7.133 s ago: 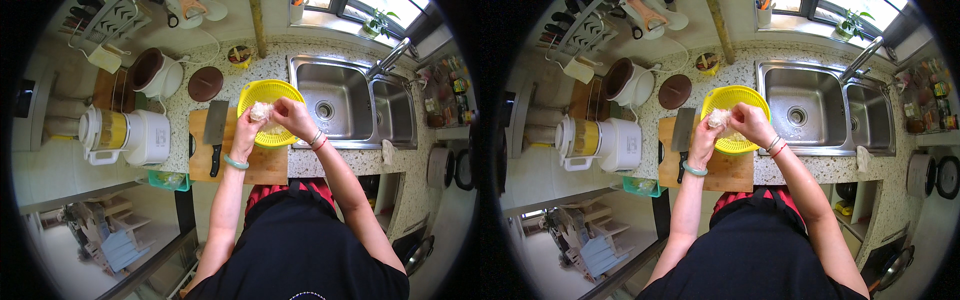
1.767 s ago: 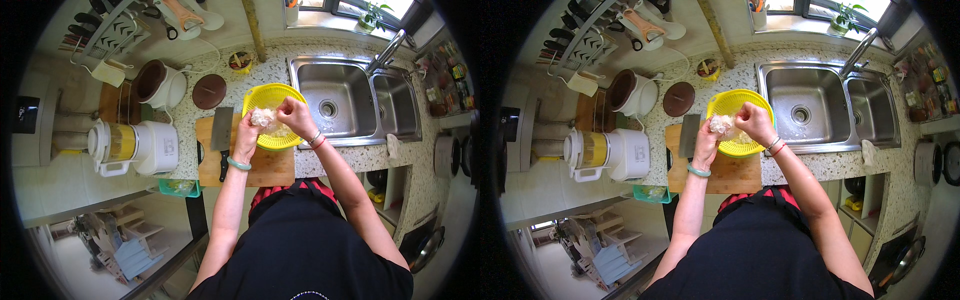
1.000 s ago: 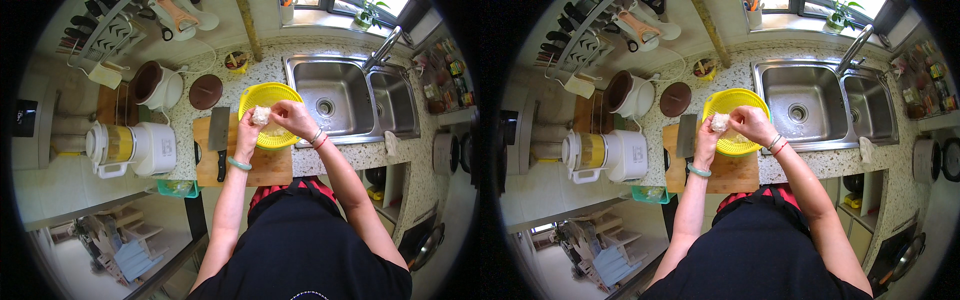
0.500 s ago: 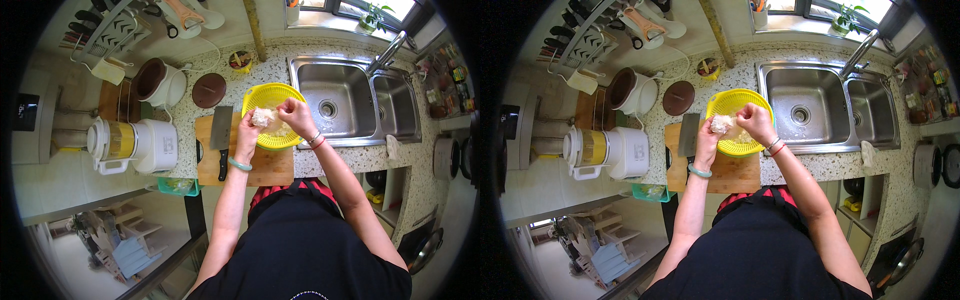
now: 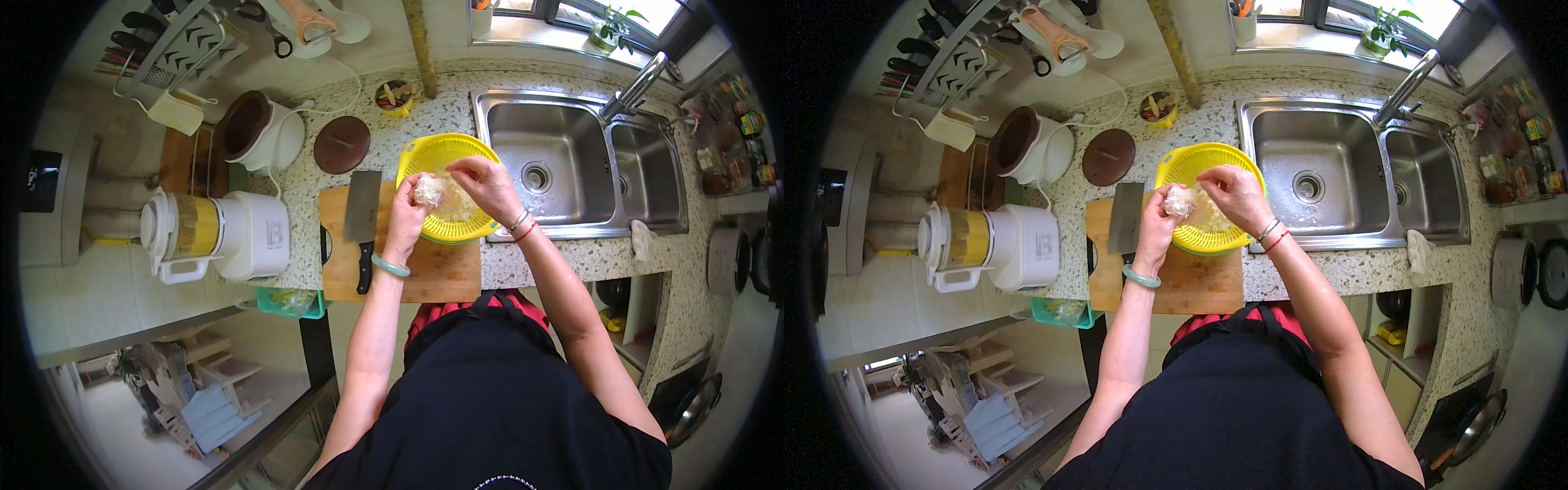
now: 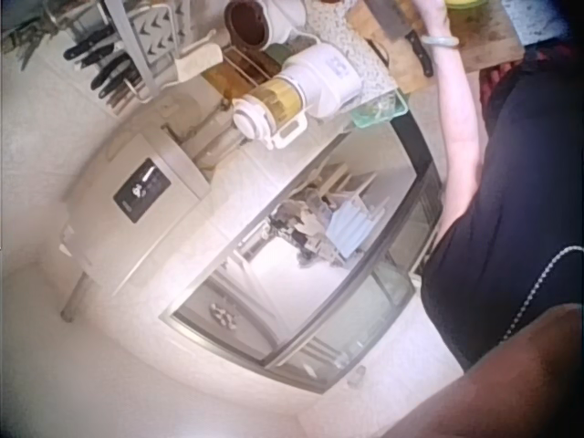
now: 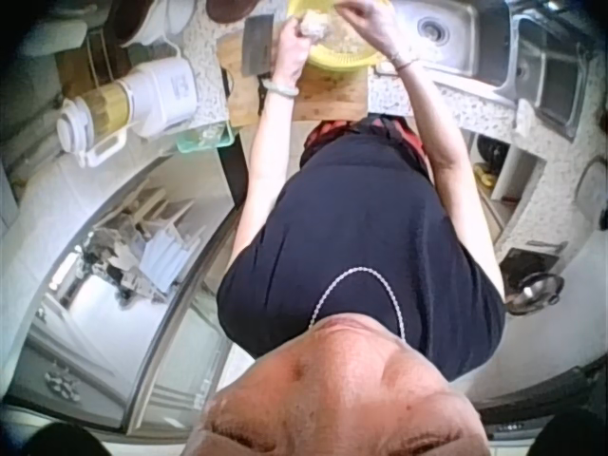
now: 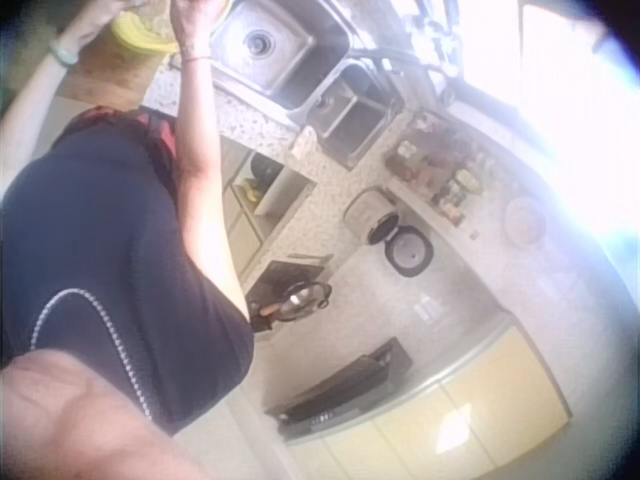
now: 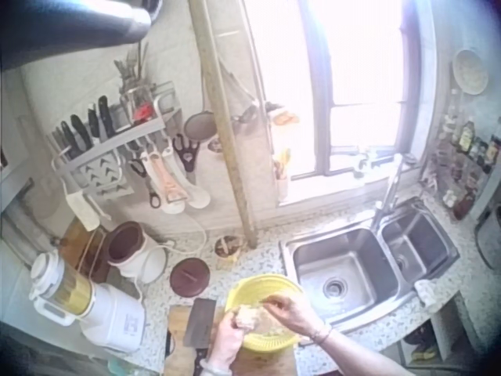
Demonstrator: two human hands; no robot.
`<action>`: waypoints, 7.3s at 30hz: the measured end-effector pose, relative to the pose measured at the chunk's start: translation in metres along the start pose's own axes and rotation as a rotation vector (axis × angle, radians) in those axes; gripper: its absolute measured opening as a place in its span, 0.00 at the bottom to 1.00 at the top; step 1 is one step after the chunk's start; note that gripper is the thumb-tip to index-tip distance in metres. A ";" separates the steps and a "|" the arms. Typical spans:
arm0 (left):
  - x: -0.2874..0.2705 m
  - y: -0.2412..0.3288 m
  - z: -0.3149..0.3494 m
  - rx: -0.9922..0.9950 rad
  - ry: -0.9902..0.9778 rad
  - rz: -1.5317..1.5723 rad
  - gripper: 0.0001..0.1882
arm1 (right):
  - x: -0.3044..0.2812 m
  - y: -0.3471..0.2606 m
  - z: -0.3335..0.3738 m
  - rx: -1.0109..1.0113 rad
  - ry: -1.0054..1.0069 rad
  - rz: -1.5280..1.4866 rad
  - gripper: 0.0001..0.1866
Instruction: The person stands at a kitchen counter and uses both hands to separate and fluff a white, fibrous food item inside a yellow colander. The person repeatedly picks up small portions of the material, pulls it apart, and returns it to the colander. The task continues for the duration of the clip without a visible final state or transfer to another container.
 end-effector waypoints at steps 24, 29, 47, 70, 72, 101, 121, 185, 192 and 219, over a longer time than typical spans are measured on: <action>0.006 0.010 0.004 0.087 0.091 -0.122 0.18 | 0.018 -0.003 0.000 -0.078 0.001 0.165 0.07; 0.003 0.007 0.005 0.045 0.083 -0.121 0.20 | 0.018 0.023 0.011 0.152 0.064 -0.045 0.07; -0.011 0.002 0.004 0.015 0.087 0.014 0.21 | 0.020 0.048 0.009 0.052 -0.082 0.151 0.10; 0.009 0.014 0.007 0.075 0.143 -0.275 0.21 | 0.024 -0.007 -0.004 -0.146 -0.132 0.247 0.07; 0.009 0.014 0.008 0.087 0.147 -0.260 0.21 | 0.024 -0.006 -0.003 -0.153 -0.123 0.269 0.07; 0.002 -0.008 0.007 -0.066 -0.135 0.284 0.20 | 0.011 0.051 0.015 0.197 0.039 -0.156 0.15; 0.006 -0.008 0.005 -0.100 -0.055 0.123 0.16 | 0.009 0.000 -0.001 -0.050 -0.095 0.008 0.07; 0.000 0.005 0.004 0.112 0.337 -0.250 0.10 | 0.011 0.011 0.010 -0.029 0.118 0.070 0.06; -0.008 0.004 0.005 0.089 0.343 -0.159 0.10 | 0.001 0.022 0.014 0.175 0.189 -0.232 0.08; 0.018 0.036 0.020 0.262 0.540 -0.610 0.13 | 0.009 -0.010 0.004 -0.111 0.098 0.165 0.07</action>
Point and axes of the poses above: each hand's wrist, its own z-axis away from the middle knuckle, its own x-axis out of the palm, y = z × x, the point moved 7 cm from there along -z, towards the middle knuckle, and after that the axes turned 15 degrees about -x, right-handed, at the moved point
